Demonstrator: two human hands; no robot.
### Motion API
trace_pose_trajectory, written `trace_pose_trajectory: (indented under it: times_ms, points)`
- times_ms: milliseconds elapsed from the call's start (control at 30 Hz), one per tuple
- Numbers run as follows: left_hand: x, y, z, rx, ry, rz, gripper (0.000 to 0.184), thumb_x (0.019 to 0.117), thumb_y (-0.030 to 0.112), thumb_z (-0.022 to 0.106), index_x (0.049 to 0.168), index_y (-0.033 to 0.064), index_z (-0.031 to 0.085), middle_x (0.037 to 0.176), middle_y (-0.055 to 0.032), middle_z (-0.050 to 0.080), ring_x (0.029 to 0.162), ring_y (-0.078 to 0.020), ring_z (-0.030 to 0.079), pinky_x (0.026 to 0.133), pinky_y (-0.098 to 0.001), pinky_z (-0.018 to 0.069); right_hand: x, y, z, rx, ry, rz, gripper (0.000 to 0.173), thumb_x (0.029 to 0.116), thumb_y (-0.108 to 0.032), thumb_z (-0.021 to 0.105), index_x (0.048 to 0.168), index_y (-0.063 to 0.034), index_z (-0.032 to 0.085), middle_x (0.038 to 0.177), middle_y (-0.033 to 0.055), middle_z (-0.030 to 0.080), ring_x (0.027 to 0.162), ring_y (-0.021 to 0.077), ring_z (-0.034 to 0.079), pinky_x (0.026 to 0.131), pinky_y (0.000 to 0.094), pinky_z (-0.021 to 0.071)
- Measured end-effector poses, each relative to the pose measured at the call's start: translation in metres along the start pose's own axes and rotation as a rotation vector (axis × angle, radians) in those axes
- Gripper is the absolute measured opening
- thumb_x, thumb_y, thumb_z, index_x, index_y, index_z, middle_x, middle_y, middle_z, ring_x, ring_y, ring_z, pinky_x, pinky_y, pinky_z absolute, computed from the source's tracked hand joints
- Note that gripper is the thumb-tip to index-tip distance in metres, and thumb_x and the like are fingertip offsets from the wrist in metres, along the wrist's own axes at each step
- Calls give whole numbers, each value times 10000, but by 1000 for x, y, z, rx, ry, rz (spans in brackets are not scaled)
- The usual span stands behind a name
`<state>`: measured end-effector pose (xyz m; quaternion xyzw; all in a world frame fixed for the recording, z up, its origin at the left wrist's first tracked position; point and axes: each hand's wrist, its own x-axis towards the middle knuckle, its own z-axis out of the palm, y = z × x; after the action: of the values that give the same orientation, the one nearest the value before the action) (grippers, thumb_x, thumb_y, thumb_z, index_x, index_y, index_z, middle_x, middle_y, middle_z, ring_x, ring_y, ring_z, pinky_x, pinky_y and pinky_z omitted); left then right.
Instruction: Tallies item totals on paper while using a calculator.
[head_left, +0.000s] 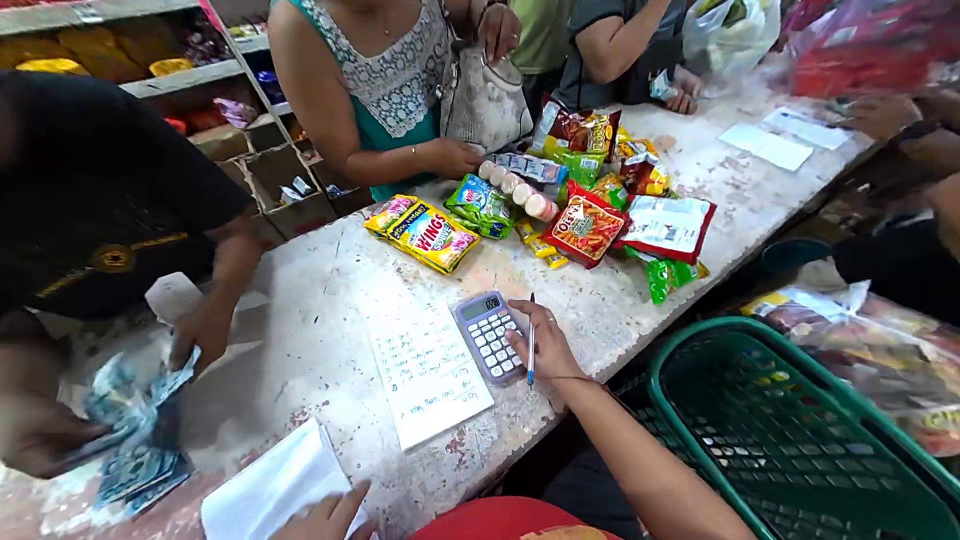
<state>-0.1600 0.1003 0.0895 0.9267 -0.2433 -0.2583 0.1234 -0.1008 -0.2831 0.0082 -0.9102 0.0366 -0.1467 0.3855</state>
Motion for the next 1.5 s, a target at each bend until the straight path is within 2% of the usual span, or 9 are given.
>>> trace_pose_trajectory:
  times_ms: [133,267,433,633,933,1067,1200,1333,1500]
  points:
    - [72,22,4,151,252,251,357,982,244,661,1287,63,699,1183,-200,717,1095,-448,680,886,-630,554,13,5,5,-66,-95,-40,506,996,-369,649,1358,-19,606,1372,159,635,1386,359,501,1155,512,401]
    - [135,49,-17,180,91,206,385,1027,119,529,1398,58,608,1468,-196,551,1371,-428,493,1071,-605,434,11,2,8,-128,-31,-64,483,980,-364,672,1309,-11,639,1306,164,669,1329,369,549,1131,519,424]
    - [174,61,-3,119,103,156,691,1041,449,535,1542,-7,401,1646,-248,278,1537,-426,236,1221,-550,266,11,9,8,-161,-24,-96,493,990,-407,644,1311,-34,648,1311,149,672,1329,382,546,1119,530,431]
    - [177,61,43,161,165,316,1017,847,787,561,1613,160,330,1704,-158,178,1559,-436,147,1174,-735,155,0,8,-9,-49,-31,-18,476,985,-358,655,1319,-20,620,1310,160,668,1250,335,621,1056,539,497]
    - [172,40,40,169,173,213,776,989,682,399,1626,250,304,1720,-67,164,1571,-416,109,1102,-831,90,-62,5,3,-32,59,-110,499,968,-319,680,1340,9,619,1281,193,677,1193,287,657,1021,415,544]
    - [159,33,34,179,115,195,793,977,680,439,1629,253,293,1722,-68,153,1568,-431,101,1104,-821,115,-64,-12,6,-95,60,-235,452,979,-354,647,1319,-57,647,1295,123,697,1317,331,568,1105,454,464]
    - [146,32,26,156,65,136,833,970,714,419,1626,215,300,1714,-146,139,1567,-422,119,1183,-704,176,-59,-19,14,-258,-35,-235,470,958,-414,656,1282,-76,689,1227,106,731,1330,445,547,1134,694,326]
    - [131,22,20,141,74,52,799,967,608,558,1600,163,358,1702,-184,158,1562,-441,118,1184,-707,168,-72,-22,18,-263,20,-326,416,987,-480,605,1201,-132,682,1101,59,745,1254,335,605,1163,632,312]
    - [129,5,21,80,139,36,857,889,620,673,1573,172,416,1686,-195,210,1550,-464,145,1171,-728,167,-55,-27,20,-279,34,-289,403,976,-428,617,1182,-97,716,1076,77,755,1205,366,638,1127,646,357]
